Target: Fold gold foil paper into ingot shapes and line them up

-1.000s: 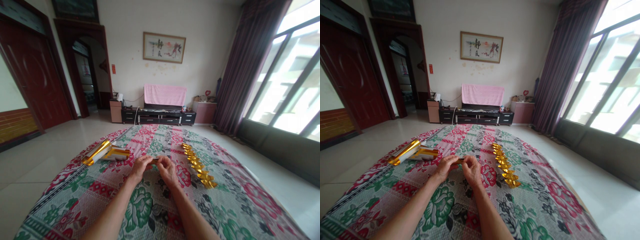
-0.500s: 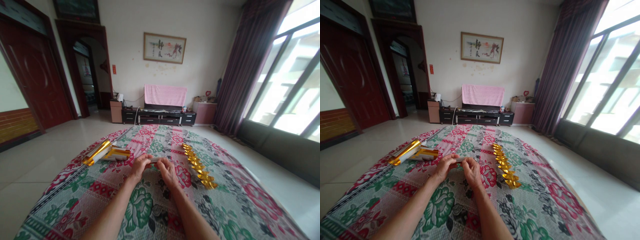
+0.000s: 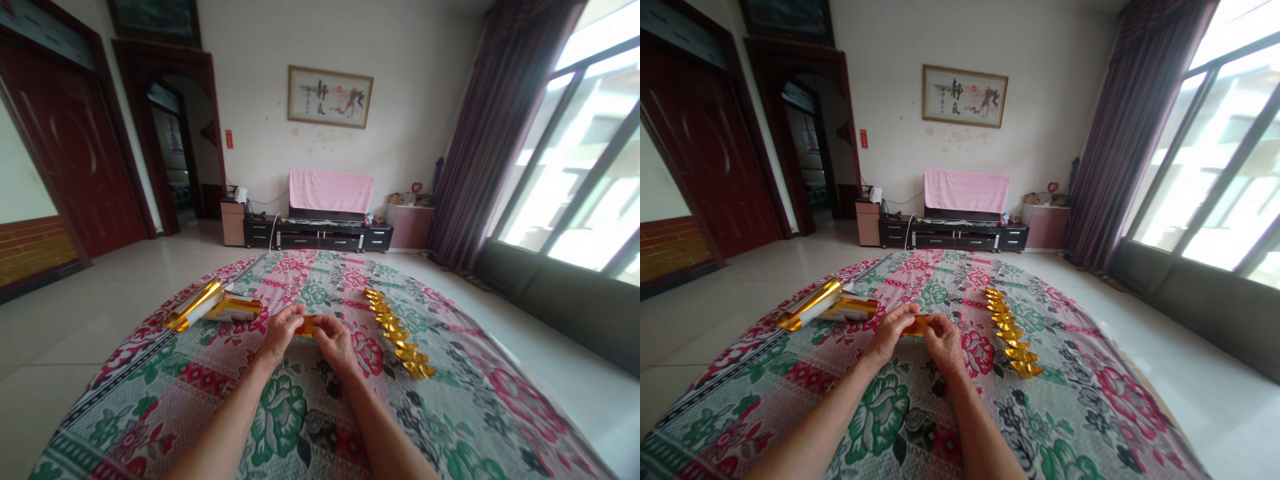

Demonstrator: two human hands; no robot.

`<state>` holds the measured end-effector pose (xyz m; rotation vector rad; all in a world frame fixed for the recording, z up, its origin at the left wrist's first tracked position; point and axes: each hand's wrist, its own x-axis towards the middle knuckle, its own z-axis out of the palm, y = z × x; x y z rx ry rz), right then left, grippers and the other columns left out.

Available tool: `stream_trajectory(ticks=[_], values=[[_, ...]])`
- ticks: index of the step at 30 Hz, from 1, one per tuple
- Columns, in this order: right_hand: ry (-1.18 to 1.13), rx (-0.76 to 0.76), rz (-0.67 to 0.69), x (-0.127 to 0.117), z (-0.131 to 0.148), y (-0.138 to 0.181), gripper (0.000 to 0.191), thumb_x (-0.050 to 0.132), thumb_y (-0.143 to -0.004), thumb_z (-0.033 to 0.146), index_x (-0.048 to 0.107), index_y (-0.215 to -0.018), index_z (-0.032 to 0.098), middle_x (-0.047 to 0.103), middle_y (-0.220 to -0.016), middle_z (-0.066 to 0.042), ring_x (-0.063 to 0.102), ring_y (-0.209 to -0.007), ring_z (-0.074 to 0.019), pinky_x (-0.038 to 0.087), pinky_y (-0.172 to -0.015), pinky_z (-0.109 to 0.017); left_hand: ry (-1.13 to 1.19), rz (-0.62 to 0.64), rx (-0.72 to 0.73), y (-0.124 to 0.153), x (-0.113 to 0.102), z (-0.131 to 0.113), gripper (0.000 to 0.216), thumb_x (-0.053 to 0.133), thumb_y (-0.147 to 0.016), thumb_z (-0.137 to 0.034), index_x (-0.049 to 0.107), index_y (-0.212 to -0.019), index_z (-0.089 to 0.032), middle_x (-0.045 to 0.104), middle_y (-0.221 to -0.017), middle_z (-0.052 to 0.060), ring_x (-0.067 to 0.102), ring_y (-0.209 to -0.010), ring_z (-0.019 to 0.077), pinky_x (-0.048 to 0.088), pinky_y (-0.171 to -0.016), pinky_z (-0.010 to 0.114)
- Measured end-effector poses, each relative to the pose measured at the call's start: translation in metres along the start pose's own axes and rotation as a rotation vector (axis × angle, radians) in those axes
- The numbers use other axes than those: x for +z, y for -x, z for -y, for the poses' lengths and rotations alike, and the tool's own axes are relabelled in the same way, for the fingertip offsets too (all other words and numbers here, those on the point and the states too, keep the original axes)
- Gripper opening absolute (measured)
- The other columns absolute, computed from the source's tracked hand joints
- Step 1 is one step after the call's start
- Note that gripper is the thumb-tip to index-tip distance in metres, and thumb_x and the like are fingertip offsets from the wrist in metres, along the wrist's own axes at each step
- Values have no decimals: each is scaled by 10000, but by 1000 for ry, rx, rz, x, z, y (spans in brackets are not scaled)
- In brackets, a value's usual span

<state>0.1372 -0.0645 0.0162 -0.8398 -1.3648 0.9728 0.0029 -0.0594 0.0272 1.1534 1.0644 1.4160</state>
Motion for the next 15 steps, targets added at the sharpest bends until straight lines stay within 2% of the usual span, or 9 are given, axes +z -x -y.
stream_trajectory(ticks=[2,6,8,11,15], values=[[-15,16,-37,-1,-6,-2,188,569,-648,237,590,-820,163,669,-751,-22,620,-655,-155,497,-630,-254,34,-30,2,-2,-1,1,328,554,-647,-247,601,-960,-165,656,-798,20,605,-667,148,476,-621,244],[26,46,-158,-4,-14,-7,297,565,-663,266,587,-934,144,681,-772,-43,633,-676,-170,514,-637,-272,5,-198,-16,-6,-3,4,358,548,-628,-234,588,-978,-177,617,-970,48,595,-809,176,473,-548,217],[-5,58,-197,-6,-16,-9,329,571,-660,280,578,-960,142,685,-809,-52,641,-710,-180,520,-662,-285,-25,-224,-20,-7,-3,5,329,546,-614,-219,587,-939,-181,607,-949,43,590,-797,173,468,-518,211],[-75,80,-226,-7,-20,-10,353,580,-651,289,565,-973,145,684,-857,-64,648,-746,-190,523,-689,-300,-25,-193,-23,-7,-2,7,286,565,-625,-249,575,-903,-182,609,-851,28,591,-722,157,462,-498,209],[-43,70,-206,-8,-27,-11,342,589,-656,290,569,-971,158,685,-798,-38,643,-700,-172,520,-663,-282,-17,-178,5,-6,-1,8,294,614,-623,-326,562,-871,-179,596,-720,2,582,-626,141,446,-462,204]])
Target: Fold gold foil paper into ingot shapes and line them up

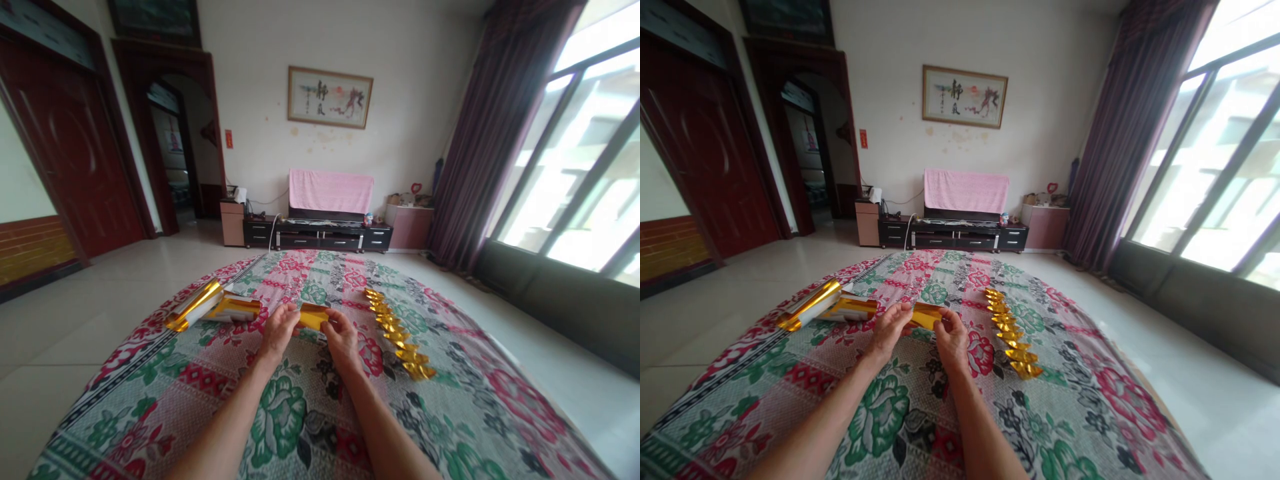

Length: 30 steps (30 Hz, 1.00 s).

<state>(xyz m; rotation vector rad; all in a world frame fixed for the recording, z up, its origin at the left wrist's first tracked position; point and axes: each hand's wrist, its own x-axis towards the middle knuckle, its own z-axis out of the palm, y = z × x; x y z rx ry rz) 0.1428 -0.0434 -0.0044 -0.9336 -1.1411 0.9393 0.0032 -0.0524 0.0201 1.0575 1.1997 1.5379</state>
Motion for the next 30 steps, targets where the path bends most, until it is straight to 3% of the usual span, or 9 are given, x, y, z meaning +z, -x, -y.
stream_trajectory(ticks=[5,10,15,22,30], values=[[-19,-4,-12,0,-1,-1,347,589,-657,299,571,-970,152,679,-800,-41,638,-695,-165,517,-661,-272,-77,65,87,-1,-3,5,169,565,-628,-238,606,-782,-180,621,-670,-4,589,-612,144,470,-540,231],[-18,-12,5,0,3,1,331,572,-667,302,590,-958,145,673,-756,-33,624,-658,-159,515,-651,-278,-195,204,214,1,-4,7,354,461,-596,-111,680,-865,-181,669,-796,27,603,-700,163,485,-658,267],[85,-55,12,-2,13,4,260,553,-688,316,649,-868,155,673,-773,-38,609,-681,-163,504,-673,-283,-292,208,348,3,-4,2,301,482,-620,-118,707,-804,-195,656,-864,26,591,-813,174,473,-757,271],[101,-135,168,-3,27,8,194,591,-677,270,666,-832,181,636,-943,-53,591,-857,-182,470,-780,-290,-332,168,331,-2,-7,7,277,493,-656,-152,706,-829,-188,658,-895,40,598,-846,187,468,-770,280],[215,-203,141,-3,19,6,199,567,-726,316,695,-791,178,638,-905,-54,578,-824,-172,446,-760,-279,-208,186,238,3,-4,0,220,583,-647,-218,683,-836,-170,658,-878,43,602,-784,178,466,-727,273]])
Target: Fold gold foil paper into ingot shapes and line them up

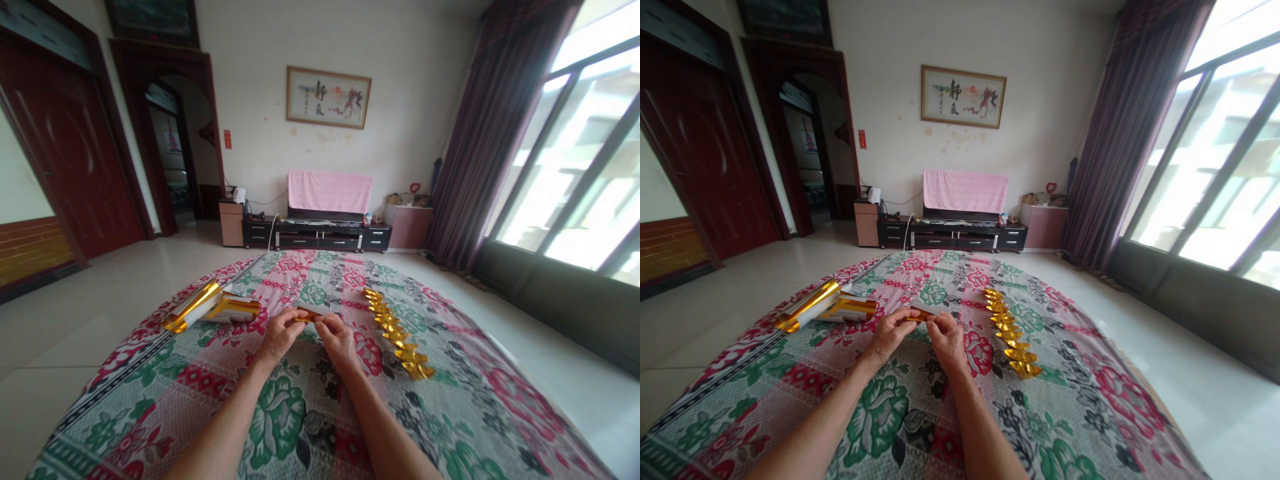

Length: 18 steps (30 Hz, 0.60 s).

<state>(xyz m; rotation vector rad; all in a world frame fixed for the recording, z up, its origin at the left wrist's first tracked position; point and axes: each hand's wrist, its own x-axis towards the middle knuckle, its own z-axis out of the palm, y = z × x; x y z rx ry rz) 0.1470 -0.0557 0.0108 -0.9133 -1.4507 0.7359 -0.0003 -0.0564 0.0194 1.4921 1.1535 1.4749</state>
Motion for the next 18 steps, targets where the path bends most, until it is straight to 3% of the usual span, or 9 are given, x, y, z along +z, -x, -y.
stream_trajectory(ticks=[8,18], values=[[31,0,16,-2,7,0,214,539,-745,329,687,-750,174,638,-867,-43,569,-794,-167,439,-752,-275,-22,19,23,0,-1,-1,158,600,-664,-287,694,-710,-169,607,-754,31,549,-666,143,432,-618,238],[-29,10,52,1,5,2,172,600,-687,281,687,-810,198,628,-907,-55,587,-834,-184,462,-754,-292,-56,6,43,1,-3,-4,151,581,-679,-284,683,-665,-174,565,-661,13,511,-614,135,406,-590,239]])
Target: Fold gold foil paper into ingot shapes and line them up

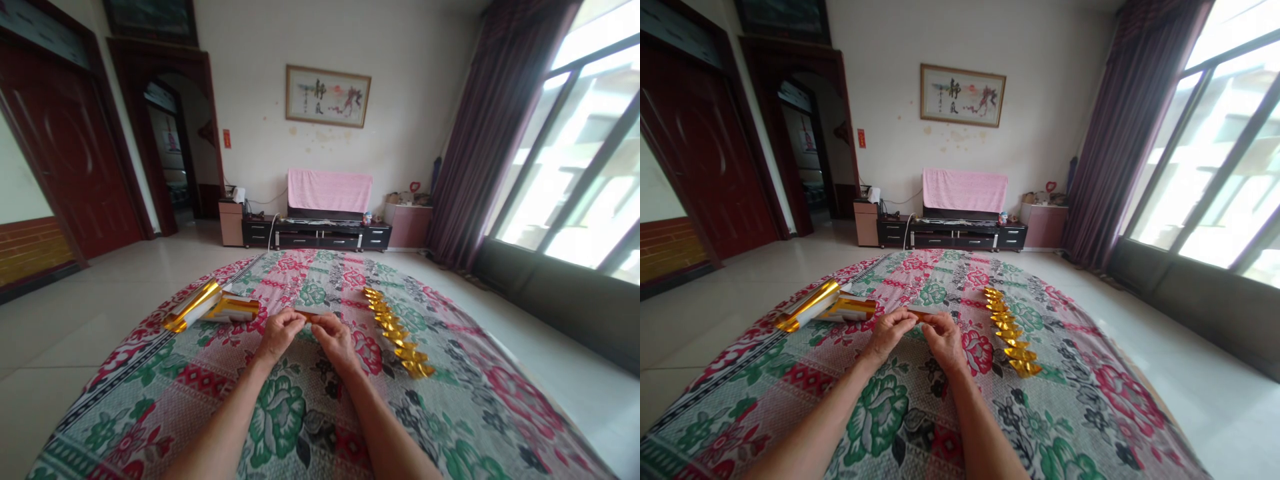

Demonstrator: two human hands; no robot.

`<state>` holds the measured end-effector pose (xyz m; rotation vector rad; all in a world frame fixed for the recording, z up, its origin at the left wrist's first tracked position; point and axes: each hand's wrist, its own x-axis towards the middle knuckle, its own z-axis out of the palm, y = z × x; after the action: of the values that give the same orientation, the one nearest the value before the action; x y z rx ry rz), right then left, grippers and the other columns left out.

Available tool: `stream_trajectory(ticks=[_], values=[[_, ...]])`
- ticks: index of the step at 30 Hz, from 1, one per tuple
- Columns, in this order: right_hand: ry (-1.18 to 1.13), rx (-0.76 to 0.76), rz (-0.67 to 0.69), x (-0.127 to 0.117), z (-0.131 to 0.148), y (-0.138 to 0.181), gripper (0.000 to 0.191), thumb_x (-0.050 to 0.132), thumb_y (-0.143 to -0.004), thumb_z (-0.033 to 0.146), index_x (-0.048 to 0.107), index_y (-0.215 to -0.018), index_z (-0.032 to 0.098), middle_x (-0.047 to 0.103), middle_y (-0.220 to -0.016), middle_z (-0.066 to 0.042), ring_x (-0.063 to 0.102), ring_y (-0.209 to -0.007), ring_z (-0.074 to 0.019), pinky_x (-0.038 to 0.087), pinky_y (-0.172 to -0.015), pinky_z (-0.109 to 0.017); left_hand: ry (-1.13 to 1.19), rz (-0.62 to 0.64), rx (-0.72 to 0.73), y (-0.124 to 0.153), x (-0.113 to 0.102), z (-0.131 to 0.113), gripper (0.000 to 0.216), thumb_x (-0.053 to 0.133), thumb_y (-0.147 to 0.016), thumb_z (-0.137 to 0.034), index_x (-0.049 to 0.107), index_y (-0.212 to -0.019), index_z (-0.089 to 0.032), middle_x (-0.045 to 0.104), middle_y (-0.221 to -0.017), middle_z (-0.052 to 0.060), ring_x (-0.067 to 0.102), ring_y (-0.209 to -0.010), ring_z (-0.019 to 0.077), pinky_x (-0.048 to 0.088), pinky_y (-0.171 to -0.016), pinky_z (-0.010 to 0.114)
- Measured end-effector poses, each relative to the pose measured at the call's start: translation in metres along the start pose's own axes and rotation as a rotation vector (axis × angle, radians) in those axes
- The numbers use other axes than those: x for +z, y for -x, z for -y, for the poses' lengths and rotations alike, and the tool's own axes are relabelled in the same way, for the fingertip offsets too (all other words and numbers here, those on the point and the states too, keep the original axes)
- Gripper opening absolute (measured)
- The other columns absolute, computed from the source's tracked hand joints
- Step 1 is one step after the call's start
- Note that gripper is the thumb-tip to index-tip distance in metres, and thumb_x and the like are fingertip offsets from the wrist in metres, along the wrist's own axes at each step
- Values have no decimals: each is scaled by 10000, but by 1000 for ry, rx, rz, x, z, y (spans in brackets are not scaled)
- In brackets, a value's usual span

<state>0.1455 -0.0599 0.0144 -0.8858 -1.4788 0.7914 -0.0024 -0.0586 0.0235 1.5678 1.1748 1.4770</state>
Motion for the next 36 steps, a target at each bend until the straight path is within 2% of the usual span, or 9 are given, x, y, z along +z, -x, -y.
stream_trajectory(ticks=[4,8,15,21,27,29,31,34,36], values=[[59,-42,6,1,2,0,147,565,-715,277,686,-760,207,625,-811,-32,566,-798,-168,443,-751,-275,1,-15,-10,0,0,-3,149,588,-662,-283,689,-654,-173,584,-665,23,534,-664,158,421,-632,251],[103,-19,-14,0,10,0,158,549,-713,286,676,-689,196,599,-721,-10,543,-706,-146,432,-677,-242,-16,1,5,1,1,-5,151,586,-660,-286,691,-650,-177,579,-642,12,526,-652,151,416,-636,245],[64,-3,-22,-2,8,0,218,520,-754,328,686,-719,191,638,-752,-22,567,-735,-158,434,-699,-249,-29,-12,11,0,1,1,137,575,-667,-266,675,-636,-178,572,-641,6,517,-595,132,395,-575,236],[20,1,-59,2,-4,-1,196,547,-748,327,659,-808,178,655,-785,-31,581,-712,-159,450,-681,-261,-43,-63,4,-1,3,2,132,579,-657,-266,674,-684,-179,615,-695,24,555,-637,153,420,-601,248],[-5,47,-48,2,4,0,176,555,-734,315,640,-788,170,650,-747,-29,582,-683,-156,462,-658,-261,-64,-97,-53,-2,4,4,169,582,-652,-278,663,-761,-177,640,-645,18,562,-583,154,428,-577,254],[13,46,-47,1,7,1,157,562,-726,310,634,-757,174,653,-797,-42,591,-759,-171,466,-681,-262,-69,-92,-57,-3,3,5,165,574,-659,-279,652,-759,-173,632,-618,11,558,-565,150,424,-563,249],[-15,7,-82,1,8,1,139,585,-701,306,599,-682,169,624,-1006,-72,577,-905,-197,472,-719,-260,-73,-79,-57,-3,3,5,164,563,-662,-271,645,-760,-168,632,-614,7,564,-566,149,428,-566,245],[-163,58,-138,2,5,1,170,601,-685,297,532,-776,172,603,-1062,-80,607,-850,-181,493,-700,-271,-128,-58,-28,-1,3,4,149,546,-666,-249,637,-748,-163,626,-612,-1,565,-566,140,427,-564,235],[-174,108,-145,4,1,0,224,595,-692,291,515,-867,176,634,-979,-68,624,-771,-164,500,-681,-275,-183,-54,7,0,3,3,134,539,-667,-235,631,-734,-164,621,-614,-7,558,-563,130,421,-558,223]])
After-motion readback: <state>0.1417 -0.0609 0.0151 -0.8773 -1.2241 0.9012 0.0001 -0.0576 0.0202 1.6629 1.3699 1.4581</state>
